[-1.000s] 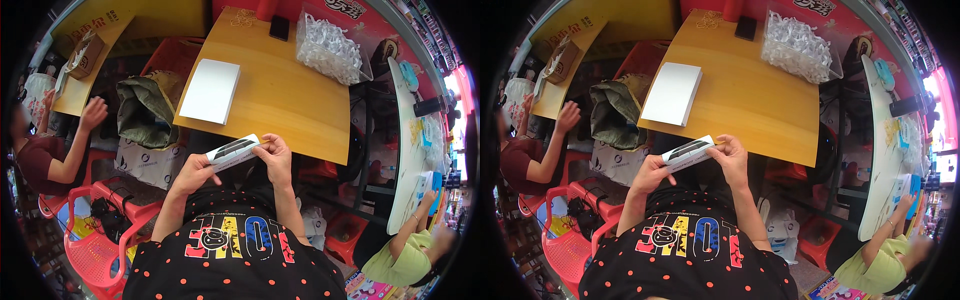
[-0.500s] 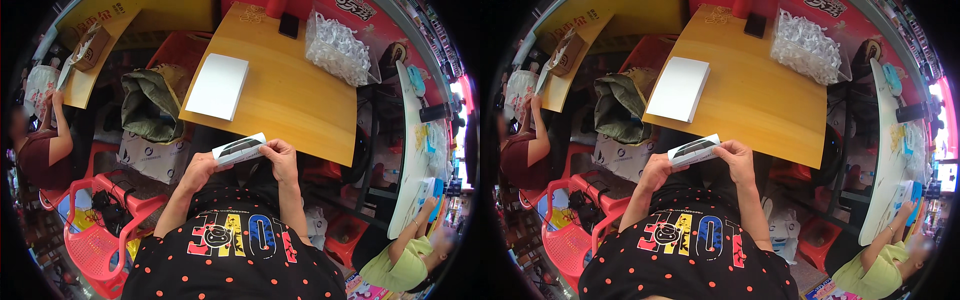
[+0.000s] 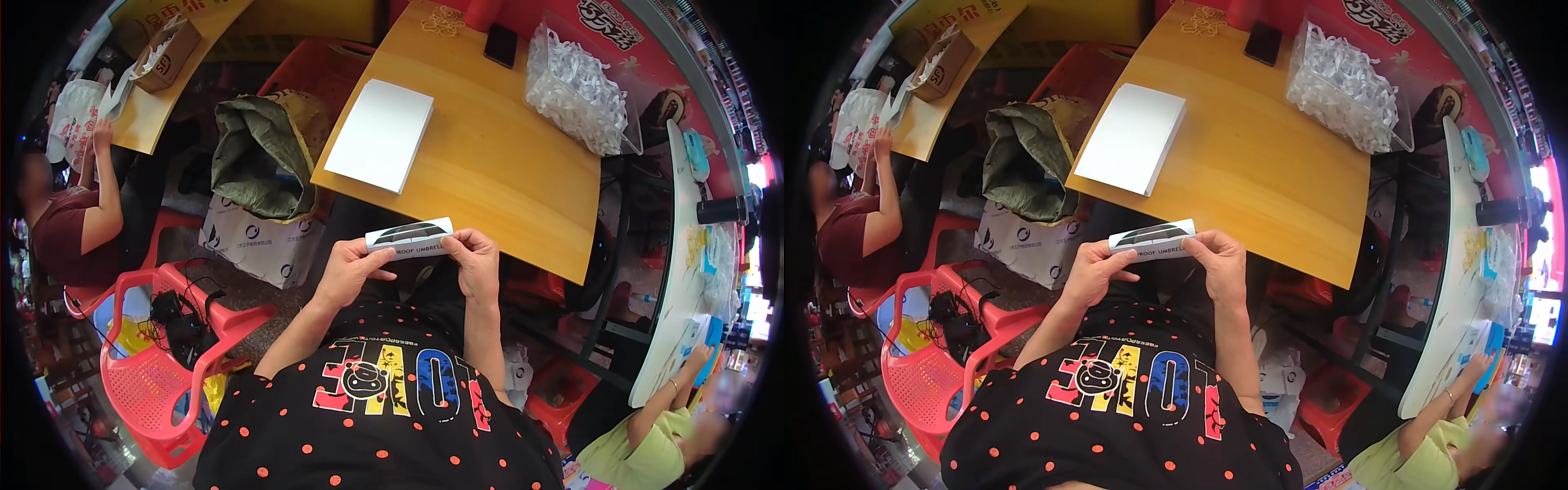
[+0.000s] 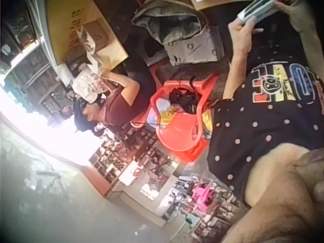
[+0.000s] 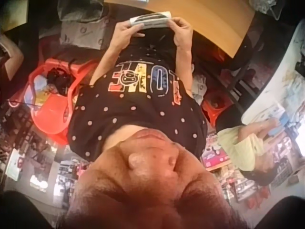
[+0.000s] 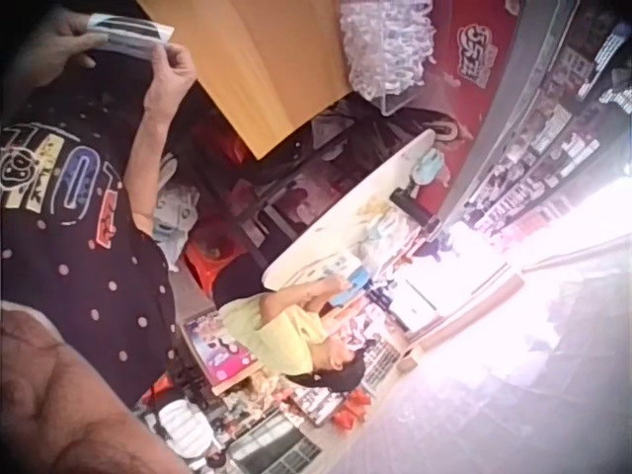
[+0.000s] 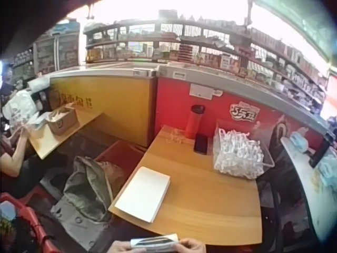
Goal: Manually applying brand labels or packaging components to small products on a workbench.
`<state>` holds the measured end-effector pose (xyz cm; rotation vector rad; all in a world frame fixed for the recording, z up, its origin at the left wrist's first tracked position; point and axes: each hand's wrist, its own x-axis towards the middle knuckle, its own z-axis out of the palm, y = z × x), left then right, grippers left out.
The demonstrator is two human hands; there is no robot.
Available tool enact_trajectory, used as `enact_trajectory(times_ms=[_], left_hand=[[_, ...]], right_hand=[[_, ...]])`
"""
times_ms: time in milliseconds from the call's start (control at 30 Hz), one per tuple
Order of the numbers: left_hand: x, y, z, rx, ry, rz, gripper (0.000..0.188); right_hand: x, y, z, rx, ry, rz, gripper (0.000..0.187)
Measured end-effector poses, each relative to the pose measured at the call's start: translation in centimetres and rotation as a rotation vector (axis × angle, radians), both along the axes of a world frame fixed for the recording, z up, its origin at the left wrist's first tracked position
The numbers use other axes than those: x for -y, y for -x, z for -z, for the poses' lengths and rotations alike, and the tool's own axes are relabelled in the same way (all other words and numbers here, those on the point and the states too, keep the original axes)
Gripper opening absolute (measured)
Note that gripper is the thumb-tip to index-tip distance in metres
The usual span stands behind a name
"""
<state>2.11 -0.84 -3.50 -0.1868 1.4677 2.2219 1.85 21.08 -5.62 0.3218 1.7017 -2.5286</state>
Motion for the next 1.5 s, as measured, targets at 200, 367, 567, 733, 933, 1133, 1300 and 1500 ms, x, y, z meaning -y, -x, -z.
enact_trajectory(times_ms=[200,367,567,733,933,1133,1300,1500], left_hand=[[-0.1,-0.1,0.9,0.024,-0.089,-0.09,0.023],[0.0,0.2,1.3,-0.005,-0.105,-0.106,0.021],[0.3,0.7,1.3,-0.057,-0.041,-0.099,0.022],[0.4,0.9,1.5,-0.1,-0.001,-0.08,0.023],[0.3,0.9,2.0,-0.038,-0.071,-0.078,0.023],[0.3,1.2,1.8,0.003,-0.121,-0.063,0.023],[0.2,1.0,2.1,0.008,-0.123,-0.044,0.024],[0.0,1.2,1.9,0.035,-0.132,-0.041,0.024]], right_hand=[[0.6,0.2,-0.1,-0.007,-0.003,-0.002,0.009],[0.8,0.5,0.0,0.0,-0.014,-0.014,0.009],[0.4,0.9,-0.1,0.113,0.025,-0.094,0.006],[1.1,1.1,-1.2,0.189,0.08,-0.135,0.014],[1.1,0.9,-0.1,0.086,0.044,-0.117,0.017],[1.2,0.9,-0.1,0.06,-0.004,-0.09,0.017],[1.0,0.9,-0.1,0.074,-0.03,-0.072,0.015],[1.0,0.8,-0.1,0.069,-0.044,-0.062,0.015]])
